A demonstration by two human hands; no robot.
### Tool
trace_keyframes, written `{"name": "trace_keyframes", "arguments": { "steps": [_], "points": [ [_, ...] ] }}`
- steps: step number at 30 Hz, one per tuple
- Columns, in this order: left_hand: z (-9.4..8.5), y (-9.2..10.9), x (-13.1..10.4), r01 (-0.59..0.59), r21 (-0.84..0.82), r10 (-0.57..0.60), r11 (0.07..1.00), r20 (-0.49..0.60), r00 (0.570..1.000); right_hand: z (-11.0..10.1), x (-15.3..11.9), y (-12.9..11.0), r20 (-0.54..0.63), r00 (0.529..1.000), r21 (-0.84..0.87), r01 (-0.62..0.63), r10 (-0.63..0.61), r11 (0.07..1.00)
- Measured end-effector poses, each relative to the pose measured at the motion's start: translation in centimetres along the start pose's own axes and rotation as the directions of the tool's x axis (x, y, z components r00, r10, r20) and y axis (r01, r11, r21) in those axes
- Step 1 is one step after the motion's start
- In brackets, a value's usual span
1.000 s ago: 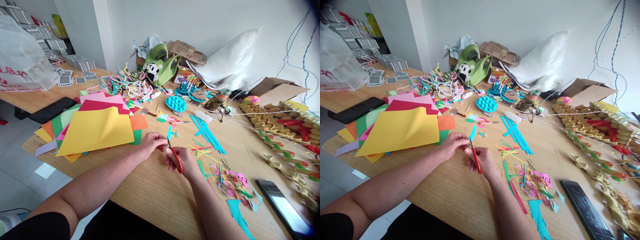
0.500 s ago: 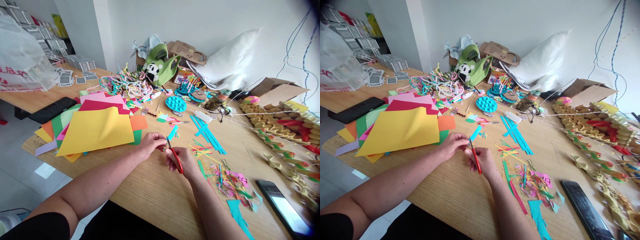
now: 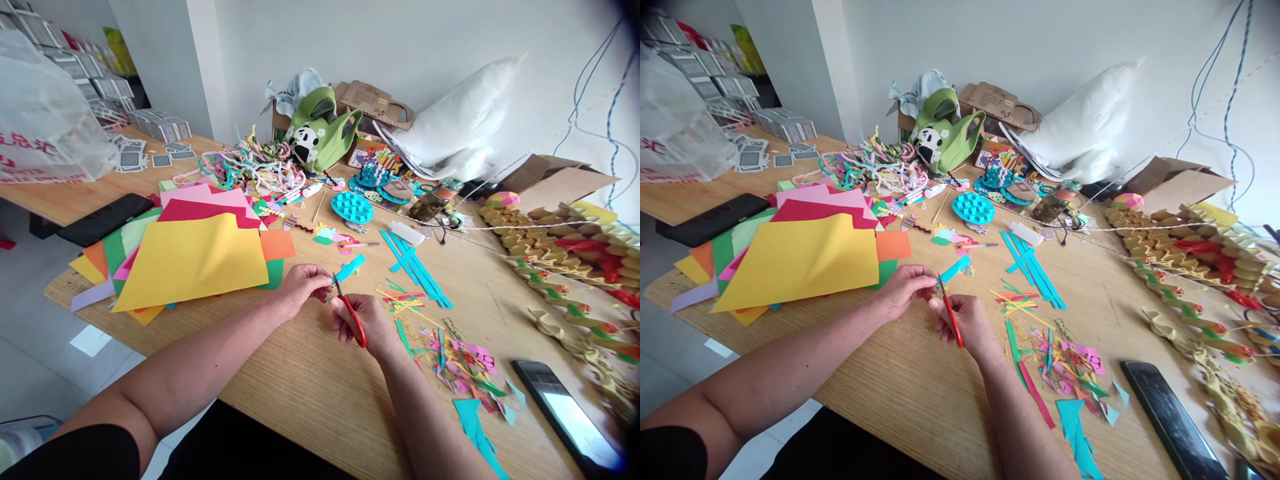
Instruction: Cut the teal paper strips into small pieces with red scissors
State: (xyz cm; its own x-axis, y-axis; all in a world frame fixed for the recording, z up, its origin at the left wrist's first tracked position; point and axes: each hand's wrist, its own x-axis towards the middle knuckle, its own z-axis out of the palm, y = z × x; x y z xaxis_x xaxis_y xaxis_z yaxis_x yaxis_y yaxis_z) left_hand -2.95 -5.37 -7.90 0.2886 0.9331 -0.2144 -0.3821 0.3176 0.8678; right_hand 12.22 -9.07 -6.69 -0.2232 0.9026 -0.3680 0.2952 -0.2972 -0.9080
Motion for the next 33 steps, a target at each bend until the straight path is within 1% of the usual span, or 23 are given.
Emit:
{"name": "trace_keyframes", "arguments": {
  "steps": [5,11,17,21,29,33],
  "points": [
    [-0.02,-0.14,0.09,-0.002,0.032,0.001,0.999,0.023,1.0,0.02,0.12,0.15,-0.001,1.0,0.003,-0.002,0.002,1.0],
    [-0.04,-0.03,0.06,0.0,0.055,-0.002,0.998,0.021,1.0,-0.03,0.19,0.22,0.003,1.0,0.003,0.006,-0.006,1.0],
    [-0.21,0.08,0.14,0.027,0.061,-0.031,0.998,0.054,0.998,-0.21,-0.05,-0.07,0.036,0.999,-0.007,0.006,-0.006,1.0],
    [-0.27,0.13,0.17,0.034,0.056,-0.036,0.998,0.05,0.998,-0.25,-0.11,-0.2,0.034,0.999,-0.025,-0.002,0.003,1.0],
    [-0.16,0.17,0.05,0.013,0.047,-0.015,0.999,0.048,0.999,-0.13,-0.01,-0.06,0.032,0.999,0.003,0.013,-0.013,1.0],
    [-0.24,0.13,0.14,0.029,0.036,-0.031,0.999,0.04,0.999,-0.18,-0.03,-0.08,0.029,1.0,-0.007,0.0,0.0,1.0]
  ]
}}
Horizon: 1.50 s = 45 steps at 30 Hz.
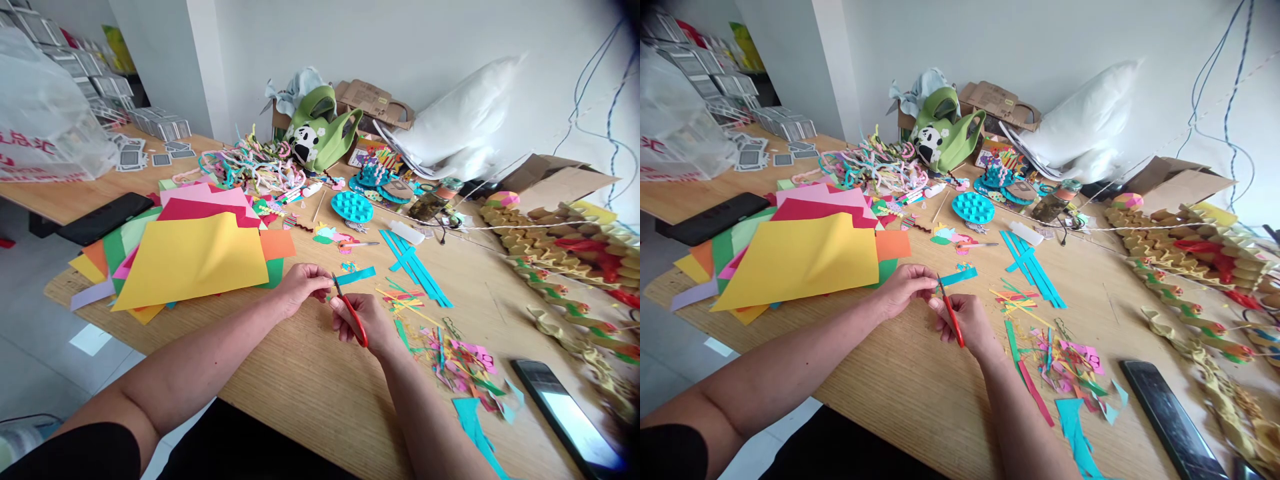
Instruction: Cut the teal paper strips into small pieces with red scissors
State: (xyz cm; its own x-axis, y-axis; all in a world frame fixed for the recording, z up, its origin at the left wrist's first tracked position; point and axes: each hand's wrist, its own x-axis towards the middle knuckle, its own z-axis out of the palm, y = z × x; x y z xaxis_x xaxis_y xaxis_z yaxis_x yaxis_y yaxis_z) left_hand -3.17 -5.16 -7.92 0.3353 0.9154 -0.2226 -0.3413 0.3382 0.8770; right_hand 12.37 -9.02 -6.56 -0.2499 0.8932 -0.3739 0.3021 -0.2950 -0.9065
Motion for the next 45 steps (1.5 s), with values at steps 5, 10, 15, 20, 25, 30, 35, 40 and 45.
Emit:
{"name": "trace_keyframes", "arguments": {
  "steps": [5,10,15,20,25,30,35,40,45],
  "points": [
    [-0.06,-0.03,0.12,0.004,-0.018,-0.004,1.0,-0.002,1.0,0.0,0.01,0.02,-0.004,1.0,-0.001,-0.013,0.013,1.0],
    [0.02,0.0,0.01,-0.003,-0.001,0.003,1.0,-0.01,1.0,0.0,0.08,-0.03,-0.003,1.0,-0.001,-0.001,0.001,1.0],
    [0.02,0.1,-0.06,0.006,0.005,-0.006,1.0,0.005,1.0,-0.04,-0.03,-0.11,0.003,1.0,-0.009,0.001,-0.001,1.0],
    [-0.03,0.11,-0.03,0.009,0.014,-0.009,1.0,-0.002,1.0,-0.08,-0.07,-0.14,-0.003,1.0,-0.023,-0.016,0.016,1.0],
    [-0.02,0.1,0.05,0.011,0.004,-0.011,1.0,-0.018,1.0,-0.06,0.01,-0.11,-0.005,1.0,-0.022,-0.027,0.027,0.999],
    [-0.02,0.16,0.07,0.013,0.033,-0.012,0.999,-0.013,1.0,-0.02,-0.03,-0.11,0.003,1.0,-0.018,-0.01,0.01,1.0],
    [0.0,0.16,-0.08,0.019,0.039,-0.019,0.999,0.003,1.0,-0.05,0.0,-0.01,0.005,1.0,-0.014,0.005,-0.005,1.0],
    [0.02,0.14,-0.14,0.01,0.031,-0.01,0.999,-0.005,1.0,-0.07,0.04,0.09,-0.006,1.0,-0.026,0.015,-0.015,1.0],
    [-0.02,0.16,-0.09,0.009,0.016,-0.009,1.0,-0.01,1.0,-0.01,-0.02,-0.07,-0.005,1.0,-0.024,0.016,-0.017,1.0]
  ]
}}
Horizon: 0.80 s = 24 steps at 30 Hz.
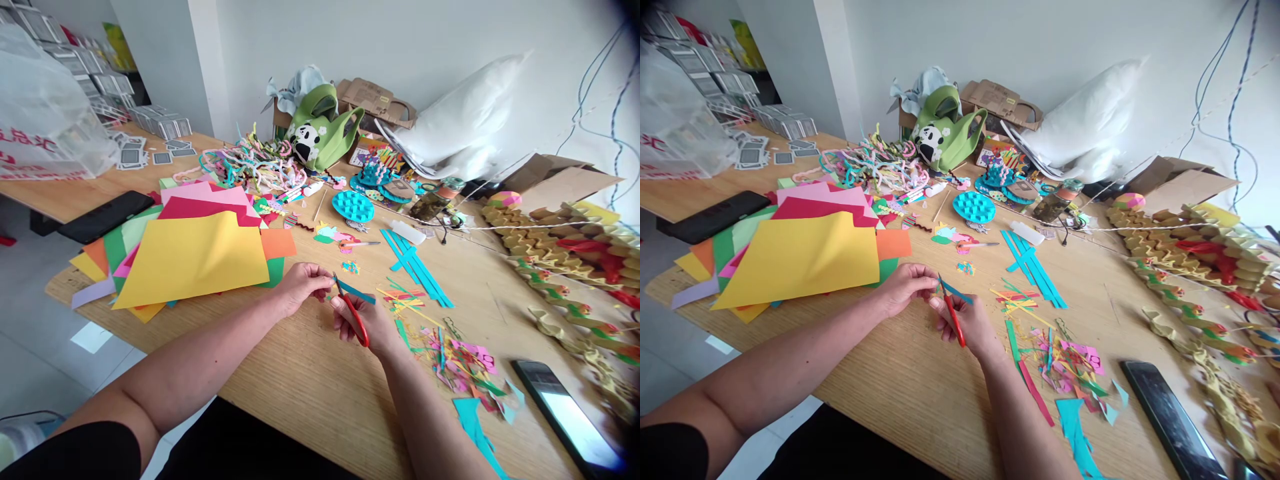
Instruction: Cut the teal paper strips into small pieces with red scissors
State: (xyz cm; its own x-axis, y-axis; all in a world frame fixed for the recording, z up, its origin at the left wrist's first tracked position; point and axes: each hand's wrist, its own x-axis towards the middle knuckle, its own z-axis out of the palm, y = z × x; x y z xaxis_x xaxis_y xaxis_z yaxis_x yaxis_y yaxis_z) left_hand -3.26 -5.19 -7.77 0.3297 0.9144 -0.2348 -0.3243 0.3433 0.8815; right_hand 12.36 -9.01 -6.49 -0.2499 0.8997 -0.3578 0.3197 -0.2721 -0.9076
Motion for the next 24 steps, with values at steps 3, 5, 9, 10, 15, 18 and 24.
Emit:
{"name": "trace_keyframes", "arguments": {
  "steps": [3,5,9,10,15,18,24],
  "points": [
    [-0.02,-0.04,0.04,0.001,0.001,-0.001,1.0,0.007,1.0,0.02,-0.05,-0.09,-0.007,1.0,-0.001,-0.016,0.016,1.0],
    [-0.04,-0.07,0.07,0.005,-0.006,-0.005,1.0,0.009,1.0,0.01,-0.07,-0.07,-0.006,1.0,-0.007,-0.009,0.009,1.0],
    [-0.08,-0.03,0.09,0.024,-0.043,-0.023,0.999,0.021,1.0,-0.05,-0.05,0.05,-0.003,1.0,-0.009,-0.006,0.006,1.0],
    [-0.07,-0.01,0.07,0.027,-0.047,-0.026,0.999,0.024,0.999,-0.05,-0.04,0.07,-0.005,1.0,-0.005,-0.006,0.006,1.0],
    [-0.02,-0.01,0.01,0.011,-0.021,-0.011,1.0,0.014,1.0,-0.04,-0.07,-0.03,-0.008,1.0,0.005,-0.004,0.004,1.0],
    [-0.04,-0.09,0.05,-0.003,-0.014,0.003,1.0,0.016,1.0,-0.01,-0.12,-0.1,-0.002,1.0,-0.002,0.008,-0.008,1.0],
    [-0.14,-0.15,0.16,-0.009,0.023,0.008,1.0,0.029,1.0,0.05,-0.16,-0.25,0.005,1.0,-0.023,0.013,-0.012,1.0]
  ]
}}
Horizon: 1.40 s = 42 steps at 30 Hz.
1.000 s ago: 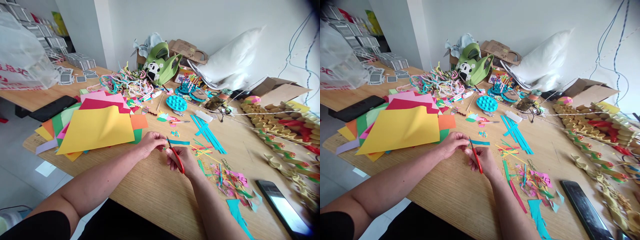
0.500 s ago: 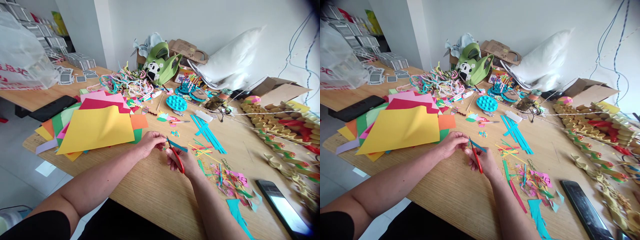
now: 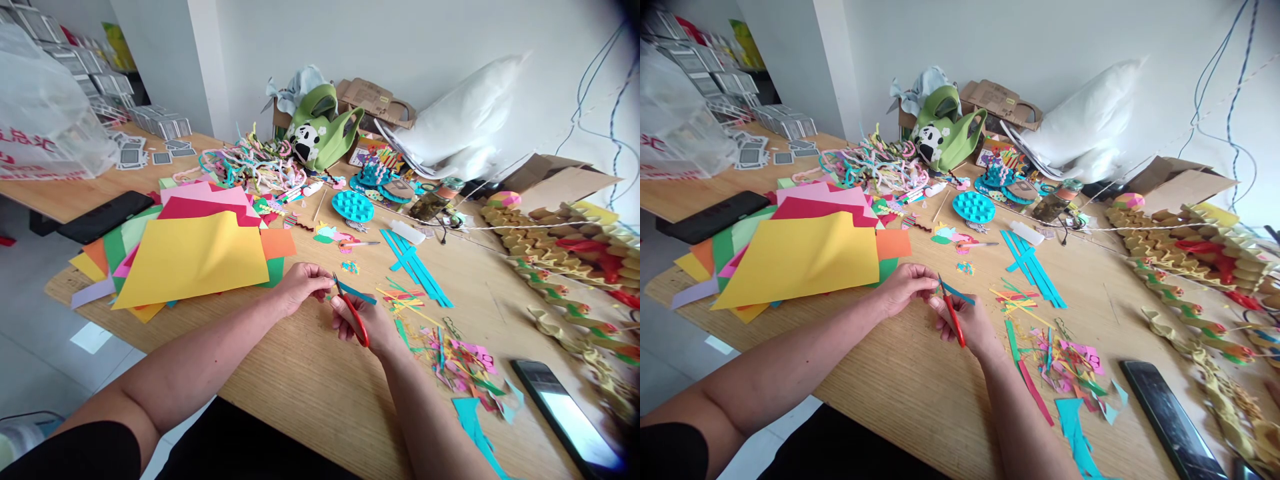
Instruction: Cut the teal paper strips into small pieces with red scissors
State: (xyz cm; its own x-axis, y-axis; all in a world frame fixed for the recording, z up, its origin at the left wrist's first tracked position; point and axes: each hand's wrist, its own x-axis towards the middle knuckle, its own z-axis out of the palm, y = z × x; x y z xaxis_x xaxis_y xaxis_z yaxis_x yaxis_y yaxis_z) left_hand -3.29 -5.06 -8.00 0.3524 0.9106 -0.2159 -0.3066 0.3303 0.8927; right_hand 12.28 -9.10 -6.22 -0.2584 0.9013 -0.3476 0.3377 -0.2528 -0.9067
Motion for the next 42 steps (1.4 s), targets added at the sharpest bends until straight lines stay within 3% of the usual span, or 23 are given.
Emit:
{"name": "trace_keyframes", "arguments": {
  "steps": [42],
  "points": [
    [-0.16,0.01,0.15,0.003,0.005,-0.003,1.0,0.03,1.0,-0.26,-0.07,-0.04,-0.014,1.0,0.024,0.007,-0.007,1.0]
  ]
}}
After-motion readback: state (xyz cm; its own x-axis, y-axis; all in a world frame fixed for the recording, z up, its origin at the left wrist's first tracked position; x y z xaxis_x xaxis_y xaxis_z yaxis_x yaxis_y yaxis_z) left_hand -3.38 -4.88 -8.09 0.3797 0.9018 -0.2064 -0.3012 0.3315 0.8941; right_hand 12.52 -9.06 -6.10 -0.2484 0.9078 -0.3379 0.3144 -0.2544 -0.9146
